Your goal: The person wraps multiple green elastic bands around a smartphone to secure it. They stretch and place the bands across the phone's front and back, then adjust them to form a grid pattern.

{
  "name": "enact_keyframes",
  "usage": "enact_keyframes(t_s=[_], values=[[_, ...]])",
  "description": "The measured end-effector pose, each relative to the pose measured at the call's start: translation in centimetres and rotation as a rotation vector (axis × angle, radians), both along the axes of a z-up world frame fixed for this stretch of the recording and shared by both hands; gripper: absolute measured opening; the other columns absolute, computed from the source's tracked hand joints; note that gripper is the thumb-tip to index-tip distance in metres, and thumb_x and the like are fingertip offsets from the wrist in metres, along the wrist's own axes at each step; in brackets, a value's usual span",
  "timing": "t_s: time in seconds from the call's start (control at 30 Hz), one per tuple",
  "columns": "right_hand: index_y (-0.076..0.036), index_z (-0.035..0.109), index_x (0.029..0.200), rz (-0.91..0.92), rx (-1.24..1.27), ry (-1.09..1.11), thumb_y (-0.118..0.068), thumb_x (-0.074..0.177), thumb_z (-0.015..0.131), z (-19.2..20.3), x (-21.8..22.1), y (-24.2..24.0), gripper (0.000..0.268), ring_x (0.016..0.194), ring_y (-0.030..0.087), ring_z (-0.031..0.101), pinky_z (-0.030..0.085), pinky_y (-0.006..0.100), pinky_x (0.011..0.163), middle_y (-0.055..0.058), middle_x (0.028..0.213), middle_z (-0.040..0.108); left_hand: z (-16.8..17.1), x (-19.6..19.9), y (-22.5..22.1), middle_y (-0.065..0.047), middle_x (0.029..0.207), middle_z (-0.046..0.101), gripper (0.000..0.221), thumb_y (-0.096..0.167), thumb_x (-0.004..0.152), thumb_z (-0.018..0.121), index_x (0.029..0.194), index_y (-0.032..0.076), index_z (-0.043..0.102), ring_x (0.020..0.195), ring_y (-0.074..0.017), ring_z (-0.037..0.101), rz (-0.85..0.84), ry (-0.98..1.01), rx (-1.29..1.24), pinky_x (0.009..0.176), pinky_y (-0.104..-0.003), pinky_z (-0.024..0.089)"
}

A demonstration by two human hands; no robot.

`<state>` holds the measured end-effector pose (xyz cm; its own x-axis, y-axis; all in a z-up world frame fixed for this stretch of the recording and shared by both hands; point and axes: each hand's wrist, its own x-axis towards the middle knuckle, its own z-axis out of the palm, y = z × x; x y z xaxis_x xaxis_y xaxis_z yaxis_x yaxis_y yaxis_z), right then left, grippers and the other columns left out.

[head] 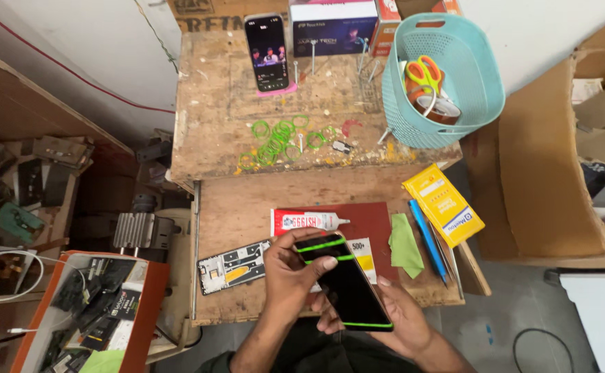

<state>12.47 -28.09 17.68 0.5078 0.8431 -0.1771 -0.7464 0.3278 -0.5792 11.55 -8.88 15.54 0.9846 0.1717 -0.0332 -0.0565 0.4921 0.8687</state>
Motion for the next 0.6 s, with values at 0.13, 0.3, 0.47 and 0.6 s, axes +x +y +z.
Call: enact_keyframes(t_s=[0.13, 0.3, 0.47, 0.6], values=[[0.009, 0.044, 0.143, 0.046, 0.039, -0.044, -0.051, 0.104, 0.032, 0.7, 0.2, 0.3, 0.073, 0.11, 0.039, 0.067, 0.055, 0.046, 0.096, 0.032, 0.13, 0.061, 1.1, 0.1, 0.1, -0.015, 0.108, 0.078, 0.038, -0.005, 0.083, 0.08, 0.119, -0.007, 0.067, 0.097, -0.0164, 0.075, 0.018, 0.016, 0.07, 0.087, -0.03, 0.061], [0.007, 0.045, 0.142, 0.088, 0.089, 0.088, -0.051, 0.102, 0.033, 0.1, 0.1, 0.4, 0.071, 0.11, 0.041, 0.067, 0.055, 0.048, 0.097, 0.032, 0.129, 0.06, 2.6, -0.2, -0.1, -0.012, 0.108, 0.079, 0.044, -0.004, 0.082, 0.08, 0.124, -0.006, 0.066, 0.095, -0.0136, 0.074, -0.009, 0.072, 0.162, 0.082, -0.028, 0.061], [0.006, 0.046, 0.142, 0.099, 0.132, 0.157, -0.049, 0.1, 0.035, -0.6, 0.2, -0.1, 0.07, 0.112, 0.042, 0.067, 0.054, 0.051, 0.098, 0.033, 0.129, 0.059, 3.9, -0.2, -0.5, -0.01, 0.111, 0.078, 0.051, -0.004, 0.081, 0.081, 0.129, -0.002, 0.066, 0.095, -0.0119, 0.074, -0.022, 0.102, 0.274, 0.082, -0.026, 0.062], [0.005, 0.045, 0.143, 0.089, 0.133, 0.167, -0.05, 0.098, 0.034, -0.6, 0.2, -0.2, 0.071, 0.112, 0.044, 0.066, 0.053, 0.053, 0.097, 0.034, 0.129, 0.059, 4.6, -0.1, -0.6, -0.009, 0.11, 0.079, 0.057, -0.004, 0.08, 0.082, 0.134, 0.001, 0.063, 0.093, -0.0112, 0.074, -0.048, 0.13, 0.309, 0.08, -0.025, 0.062]])
